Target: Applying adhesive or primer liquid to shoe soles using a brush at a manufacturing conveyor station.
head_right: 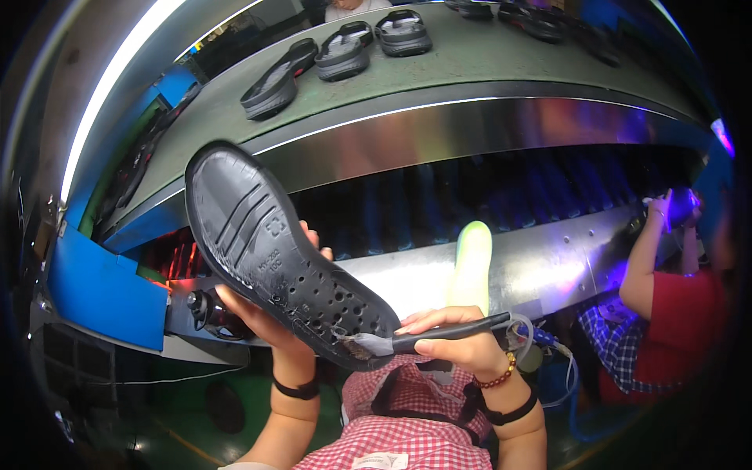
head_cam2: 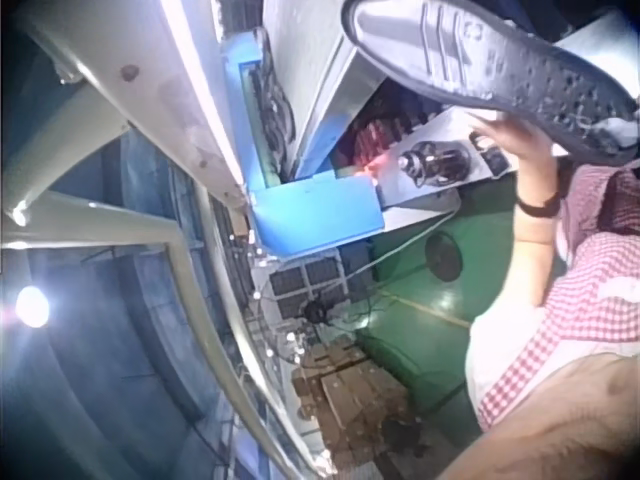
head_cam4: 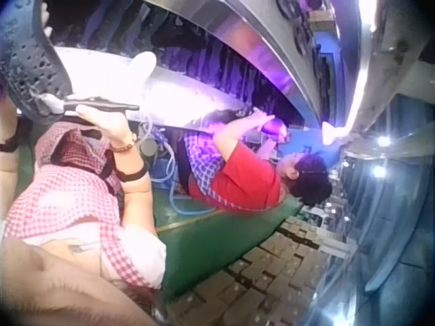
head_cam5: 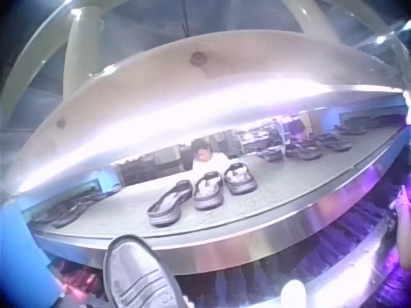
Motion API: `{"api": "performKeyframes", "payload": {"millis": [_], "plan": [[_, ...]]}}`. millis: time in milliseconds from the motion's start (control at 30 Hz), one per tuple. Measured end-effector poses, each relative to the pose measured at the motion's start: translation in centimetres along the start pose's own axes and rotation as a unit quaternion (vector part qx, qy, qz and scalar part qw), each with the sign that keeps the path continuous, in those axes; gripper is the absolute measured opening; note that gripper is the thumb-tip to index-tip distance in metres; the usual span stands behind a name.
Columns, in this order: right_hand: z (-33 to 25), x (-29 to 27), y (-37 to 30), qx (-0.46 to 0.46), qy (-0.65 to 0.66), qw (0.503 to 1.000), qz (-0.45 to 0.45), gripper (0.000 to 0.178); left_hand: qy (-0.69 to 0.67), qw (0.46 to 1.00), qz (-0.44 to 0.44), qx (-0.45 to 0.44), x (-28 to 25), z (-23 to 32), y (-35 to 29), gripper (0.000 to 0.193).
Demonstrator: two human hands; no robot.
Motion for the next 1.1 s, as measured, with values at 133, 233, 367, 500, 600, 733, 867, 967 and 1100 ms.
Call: {"api": "performKeyframes", "payload": {"millis": [133, 233, 367, 500, 600, 733, 867, 967, 1100], "plan": [[0.6, 2.6, 0.5, 0.007, 0.038, 0.999, 0.033, 0.022, 0.096, 0.990, -0.090, -0.052, 0.2, -2.4, -3.0, 0.109], [-1.0, 4.3, 0.3, -0.034, -0.158, 0.986, -0.052, 0.022, 0.069, 0.985, -0.038, -0.155, -3.1, -3.4, -4.2, 0.107], [-2.4, 5.2, 0.0, -0.040, -0.188, 0.957, -0.216, 0.023, 0.014, 0.965, -0.058, -0.254, -4.3, -3.8, -4.4, 0.099], [-2.5, 4.2, 1.4, -0.010, -0.298, 0.942, -0.154, 0.022, 0.027, 0.943, -0.013, -0.331, -4.0, -4.1, -4.4, 0.085], [-3.1, 5.4, 1.2, -0.037, -0.326, 0.908, -0.262, 0.022, 0.031, 0.911, -0.062, -0.406, -2.9, -4.5, -4.6, 0.078], [-4.2, 5.1, 1.5, -0.082, -0.335, 0.908, -0.240, 0.020, 0.033, 0.886, -0.044, -0.461, -2.8, -4.7, -5.0, 0.066], [-2.9, 5.6, 1.5, -0.026, -0.369, 0.872, -0.321, 0.022, 0.095, 0.845, -0.051, -0.524, -3.2, -4.9, -6.0, 0.063], [-3.5, 5.2, 1.4, -0.038, -0.370, 0.865, -0.337, 0.021, 0.116, 0.824, -0.030, -0.554, -3.7, -4.8, -6.5, 0.061], [-4.3, 4.7, 1.6, -0.061, -0.352, 0.876, -0.325, 0.021, 0.055, 0.814, -0.023, -0.579, -3.4, -4.4, -6.8, 0.057]]}}
Point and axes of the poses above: each hand's wrist, its own y-axis towards the middle knuckle, its own x-axis out of the palm, z = x × y, the point moved 7 cm from there along y, towards the middle knuckle, and after that the axes turned 9 degrees about x, right-handed, at the moved point
